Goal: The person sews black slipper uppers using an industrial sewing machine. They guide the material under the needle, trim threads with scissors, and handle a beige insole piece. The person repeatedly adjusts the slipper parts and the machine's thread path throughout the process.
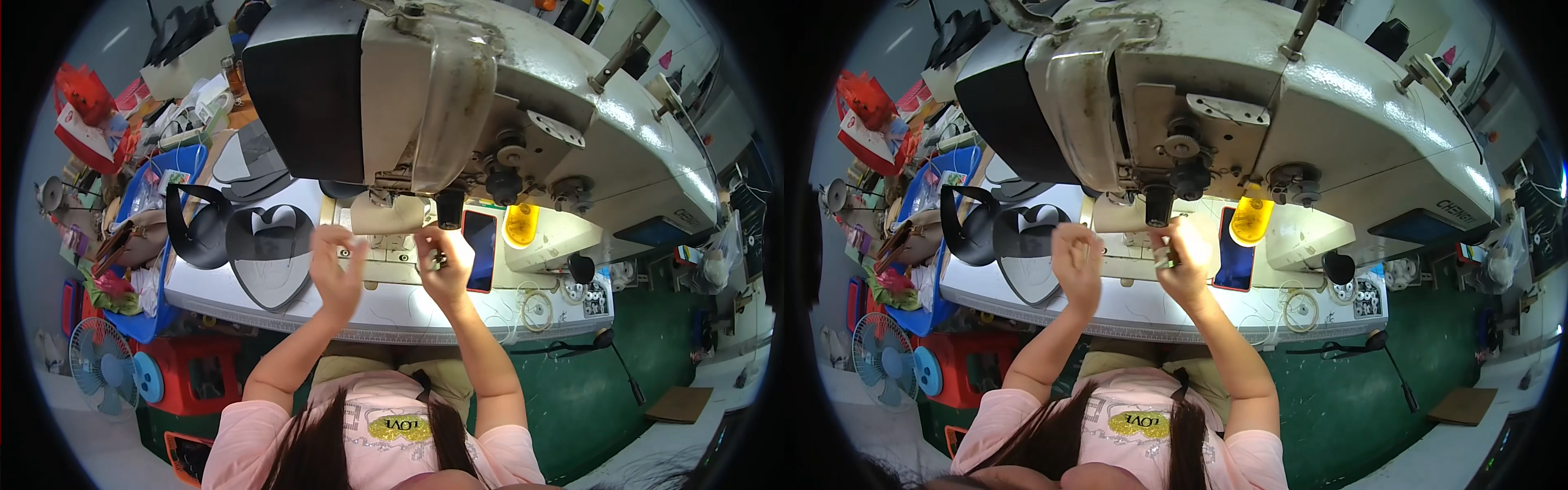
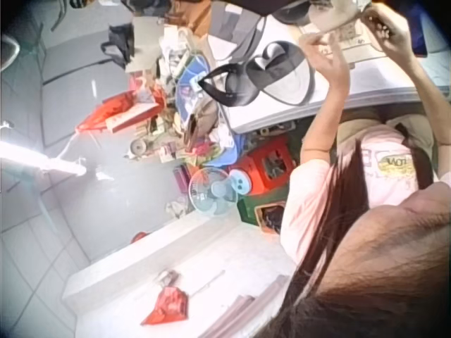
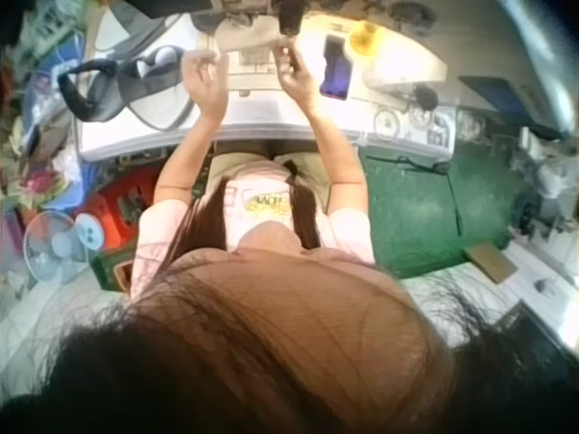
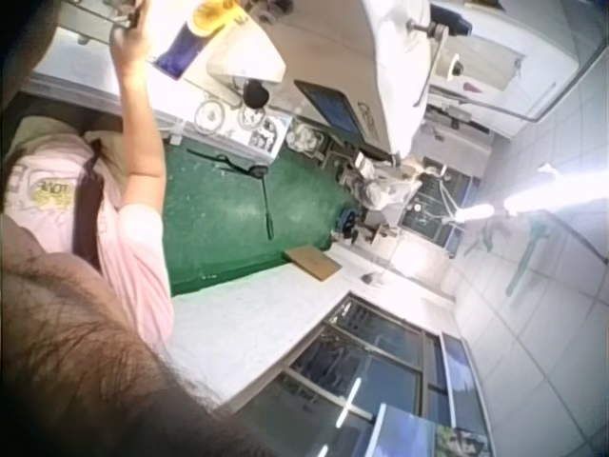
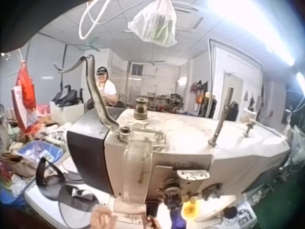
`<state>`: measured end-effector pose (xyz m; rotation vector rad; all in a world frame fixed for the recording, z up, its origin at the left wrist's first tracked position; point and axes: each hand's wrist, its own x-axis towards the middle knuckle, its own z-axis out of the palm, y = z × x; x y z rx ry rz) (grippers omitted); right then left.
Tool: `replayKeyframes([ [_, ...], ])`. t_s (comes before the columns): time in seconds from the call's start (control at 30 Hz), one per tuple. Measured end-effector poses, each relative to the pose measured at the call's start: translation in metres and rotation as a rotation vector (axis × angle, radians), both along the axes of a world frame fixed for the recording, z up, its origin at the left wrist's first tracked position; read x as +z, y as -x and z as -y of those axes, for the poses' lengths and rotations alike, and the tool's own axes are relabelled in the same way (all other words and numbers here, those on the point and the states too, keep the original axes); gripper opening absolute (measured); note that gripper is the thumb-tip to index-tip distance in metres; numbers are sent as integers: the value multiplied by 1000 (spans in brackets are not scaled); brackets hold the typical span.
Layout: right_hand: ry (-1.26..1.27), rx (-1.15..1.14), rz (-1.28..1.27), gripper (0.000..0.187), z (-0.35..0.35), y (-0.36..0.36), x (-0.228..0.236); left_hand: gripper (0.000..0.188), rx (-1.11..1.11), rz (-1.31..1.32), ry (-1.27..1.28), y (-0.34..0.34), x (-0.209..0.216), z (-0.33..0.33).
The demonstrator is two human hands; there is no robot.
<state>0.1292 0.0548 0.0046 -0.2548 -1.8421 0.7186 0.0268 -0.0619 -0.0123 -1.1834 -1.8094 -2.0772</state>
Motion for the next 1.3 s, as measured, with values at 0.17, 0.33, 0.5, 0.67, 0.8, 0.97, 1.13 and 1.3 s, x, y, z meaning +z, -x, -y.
replayKeyframes([
  [0.17, 530, 14, 10, 10, -13, -6, 5, 24, -754, 1121, 129, 43, 13, -6],
  [0.33, 811, 198, -137, 15, -32, 0, -4, 27, -641, 1000, 248, 38, 28, -18],
  [0.5, 828, 207, -133, 17, -36, 5, -8, 25, -615, 941, 252, 38, 29, -21],
  [0.67, 963, 169, -145, 18, -39, 11, -7, 23, -597, 921, 232, 32, 32, -25],
  [0.8, 855, 245, -124, 20, -35, 3, -4, 23, -541, 848, 166, 27, 22, -24],
  [0.97, 619, 163, -221, 5, -4, -7, 5, 31, 196, -263, -95, 9, -2, -18],
  [1.13, 74, 26, -48, 11, 12, -10, 13, 36, -100, -663, 97, -6, 31, -27],
  [1.3, -4, 93, 35, 13, 2, -17, 12, 23, -126, -642, 98, -1, 30, -24],
])
